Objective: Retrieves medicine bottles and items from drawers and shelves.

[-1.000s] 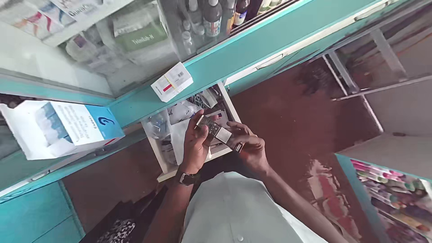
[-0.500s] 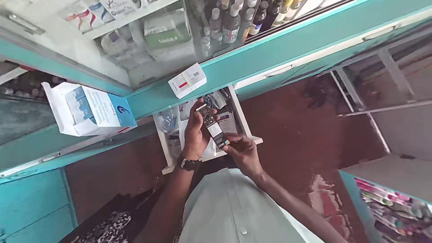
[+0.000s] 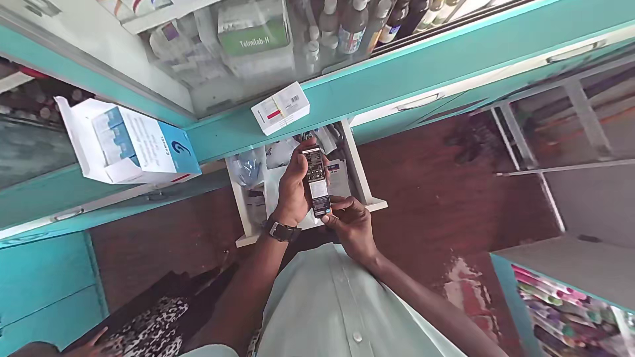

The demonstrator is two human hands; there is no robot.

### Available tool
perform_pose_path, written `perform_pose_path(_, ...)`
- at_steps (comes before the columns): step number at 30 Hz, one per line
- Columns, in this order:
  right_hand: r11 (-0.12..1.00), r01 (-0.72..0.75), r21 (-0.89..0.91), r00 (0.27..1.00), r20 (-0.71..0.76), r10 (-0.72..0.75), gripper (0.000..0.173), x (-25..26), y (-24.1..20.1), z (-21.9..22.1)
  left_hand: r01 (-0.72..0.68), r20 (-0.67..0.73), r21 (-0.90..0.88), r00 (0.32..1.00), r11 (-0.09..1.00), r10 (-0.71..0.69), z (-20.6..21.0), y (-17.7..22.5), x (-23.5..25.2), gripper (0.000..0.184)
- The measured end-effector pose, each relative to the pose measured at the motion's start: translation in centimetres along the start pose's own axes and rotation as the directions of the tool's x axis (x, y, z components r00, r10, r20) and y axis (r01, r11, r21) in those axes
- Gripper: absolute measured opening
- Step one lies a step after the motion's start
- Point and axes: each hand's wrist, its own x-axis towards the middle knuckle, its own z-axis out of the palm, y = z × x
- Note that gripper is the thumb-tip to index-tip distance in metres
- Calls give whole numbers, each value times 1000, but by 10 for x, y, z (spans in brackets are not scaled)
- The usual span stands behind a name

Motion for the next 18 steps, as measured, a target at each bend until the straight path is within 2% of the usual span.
perform_pose_path(18,1000,-17,2,1000,1,17,28,3,1,1,-14,16,-16,1000,1000,14,-4,0,2,44)
